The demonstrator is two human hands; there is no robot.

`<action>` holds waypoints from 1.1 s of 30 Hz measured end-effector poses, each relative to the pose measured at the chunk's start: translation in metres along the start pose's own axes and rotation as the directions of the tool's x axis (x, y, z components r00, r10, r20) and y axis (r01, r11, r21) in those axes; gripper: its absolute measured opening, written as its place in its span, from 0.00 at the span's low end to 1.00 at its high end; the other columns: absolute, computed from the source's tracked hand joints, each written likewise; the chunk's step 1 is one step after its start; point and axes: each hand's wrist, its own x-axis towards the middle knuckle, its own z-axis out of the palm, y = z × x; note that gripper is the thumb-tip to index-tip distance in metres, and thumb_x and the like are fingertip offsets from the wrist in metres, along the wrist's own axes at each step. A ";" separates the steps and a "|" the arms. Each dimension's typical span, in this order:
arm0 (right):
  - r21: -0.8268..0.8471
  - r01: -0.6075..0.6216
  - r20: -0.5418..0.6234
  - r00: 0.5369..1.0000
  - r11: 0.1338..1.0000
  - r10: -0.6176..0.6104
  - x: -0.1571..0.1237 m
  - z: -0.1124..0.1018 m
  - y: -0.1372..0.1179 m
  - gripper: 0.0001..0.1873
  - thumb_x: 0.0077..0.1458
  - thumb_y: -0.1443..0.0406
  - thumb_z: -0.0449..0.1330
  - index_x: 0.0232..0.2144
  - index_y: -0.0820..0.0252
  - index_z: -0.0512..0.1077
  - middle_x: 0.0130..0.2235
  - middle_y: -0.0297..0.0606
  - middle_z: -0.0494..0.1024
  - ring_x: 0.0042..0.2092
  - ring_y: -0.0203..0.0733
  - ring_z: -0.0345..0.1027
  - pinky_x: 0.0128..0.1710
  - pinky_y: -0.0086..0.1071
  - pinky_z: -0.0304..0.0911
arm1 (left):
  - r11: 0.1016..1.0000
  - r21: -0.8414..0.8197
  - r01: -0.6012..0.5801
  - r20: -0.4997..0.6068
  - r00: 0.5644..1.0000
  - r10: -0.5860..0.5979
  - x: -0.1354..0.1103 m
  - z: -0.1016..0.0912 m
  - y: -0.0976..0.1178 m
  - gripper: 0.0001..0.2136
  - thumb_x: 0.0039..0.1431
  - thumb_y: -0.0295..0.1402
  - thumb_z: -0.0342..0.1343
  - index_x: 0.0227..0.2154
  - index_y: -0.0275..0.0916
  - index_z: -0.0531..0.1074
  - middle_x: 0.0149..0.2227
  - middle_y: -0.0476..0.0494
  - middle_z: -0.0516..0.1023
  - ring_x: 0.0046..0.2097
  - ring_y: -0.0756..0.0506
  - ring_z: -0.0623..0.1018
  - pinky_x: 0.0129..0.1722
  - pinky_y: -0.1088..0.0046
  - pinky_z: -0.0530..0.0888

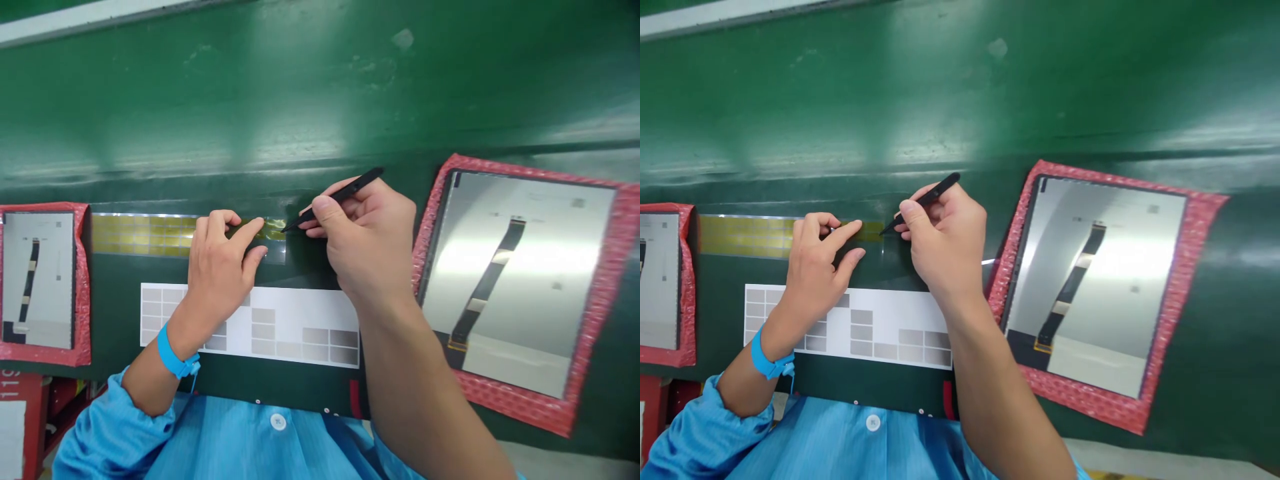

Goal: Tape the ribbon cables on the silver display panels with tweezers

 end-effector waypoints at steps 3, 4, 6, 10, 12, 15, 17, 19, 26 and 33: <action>0.010 0.002 0.001 1.000 1.000 -0.002 0.000 0.001 0.000 0.05 0.59 0.67 0.67 0.33 0.55 0.74 0.29 0.30 0.81 0.29 0.38 0.79 0.26 0.28 0.75 | 1.000 0.001 0.000 -0.003 1.000 0.000 0.000 0.000 -0.001 0.15 0.71 0.33 0.61 0.58 0.40 0.80 0.52 0.37 0.72 0.51 0.38 0.70 0.53 0.57 0.74; 0.014 0.003 0.001 1.000 1.000 -0.003 0.000 0.001 0.000 0.05 0.59 0.67 0.67 0.33 0.55 0.74 0.29 0.31 0.81 0.29 0.38 0.79 0.26 0.28 0.75 | 1.000 0.001 0.000 -0.003 1.000 0.000 0.000 0.000 -0.001 0.15 0.72 0.33 0.61 0.58 0.40 0.80 0.52 0.37 0.72 0.51 0.38 0.70 0.53 0.57 0.74; 0.014 0.008 0.004 1.000 1.000 -0.008 0.000 0.001 -0.001 0.05 0.58 0.68 0.67 0.33 0.55 0.74 0.29 0.30 0.80 0.30 0.38 0.79 0.26 0.28 0.75 | 1.000 0.000 -0.001 -0.002 1.000 0.001 0.000 0.001 -0.001 0.15 0.72 0.34 0.61 0.58 0.40 0.80 0.52 0.37 0.71 0.51 0.38 0.70 0.53 0.57 0.74; -0.006 0.018 0.016 1.000 1.000 -0.018 -0.001 0.002 -0.003 0.06 0.58 0.68 0.68 0.32 0.54 0.73 0.28 0.30 0.80 0.30 0.38 0.79 0.25 0.28 0.74 | 1.000 -0.006 -0.005 -0.002 1.000 0.005 0.000 0.000 -0.002 0.15 0.72 0.33 0.60 0.58 0.41 0.79 0.52 0.38 0.71 0.51 0.39 0.70 0.54 0.57 0.74; -0.002 0.026 0.009 1.000 1.000 -0.025 -0.001 0.003 -0.002 0.06 0.57 0.69 0.67 0.32 0.54 0.73 0.28 0.30 0.80 0.29 0.38 0.79 0.25 0.28 0.73 | 1.000 -0.013 -0.005 -0.002 1.000 0.005 0.000 0.000 -0.002 0.15 0.72 0.33 0.60 0.58 0.40 0.79 0.52 0.38 0.71 0.51 0.39 0.70 0.54 0.57 0.74; 0.023 0.042 -0.010 0.999 0.999 -0.042 -0.001 0.005 0.001 0.07 0.57 0.68 0.68 0.32 0.54 0.73 0.28 0.31 0.80 0.28 0.38 0.77 0.24 0.28 0.72 | 1.000 -0.019 -0.001 -0.001 1.000 0.001 0.000 -0.001 -0.002 0.15 0.71 0.33 0.60 0.58 0.41 0.79 0.52 0.38 0.71 0.52 0.38 0.71 0.54 0.56 0.74; 0.060 0.056 -0.021 0.998 0.997 -0.054 -0.002 0.008 0.002 0.07 0.57 0.67 0.68 0.32 0.54 0.73 0.29 0.31 0.80 0.27 0.37 0.75 0.23 0.29 0.70 | 1.000 -0.022 0.006 0.000 1.000 -0.006 0.001 -0.001 -0.003 0.15 0.71 0.33 0.60 0.57 0.42 0.79 0.52 0.38 0.72 0.52 0.38 0.71 0.54 0.56 0.74; 0.119 0.069 -0.018 0.998 0.991 -0.068 -0.003 0.010 0.000 0.08 0.58 0.65 0.68 0.31 0.54 0.72 0.29 0.32 0.80 0.26 0.36 0.73 0.24 0.29 0.69 | 0.999 -0.032 0.007 0.001 1.000 -0.007 0.002 -0.001 -0.004 0.15 0.71 0.33 0.61 0.57 0.42 0.80 0.52 0.39 0.72 0.52 0.39 0.71 0.54 0.56 0.74; 0.217 0.111 -0.026 0.994 0.970 -0.108 -0.010 -0.051 -0.029 0.14 0.63 0.55 0.69 0.33 0.53 0.70 0.32 0.32 0.79 0.25 0.33 0.69 0.26 0.29 0.68 | 0.995 0.001 -0.104 -0.078 0.991 0.104 0.014 -0.009 -0.025 0.14 0.68 0.33 0.63 0.55 0.43 0.81 0.51 0.37 0.75 0.51 0.36 0.75 0.54 0.52 0.76; 0.033 -0.107 -0.152 0.982 0.994 0.111 -0.035 -0.187 -0.024 0.16 0.48 0.58 0.77 0.28 0.58 0.76 0.23 0.30 0.72 0.19 0.30 0.58 0.17 0.28 0.53 | 0.969 0.044 -0.242 -0.156 0.957 0.246 -0.006 -0.023 0.056 0.11 0.69 0.28 0.62 0.52 0.43 0.81 0.50 0.36 0.81 0.51 0.35 0.79 0.49 0.54 0.78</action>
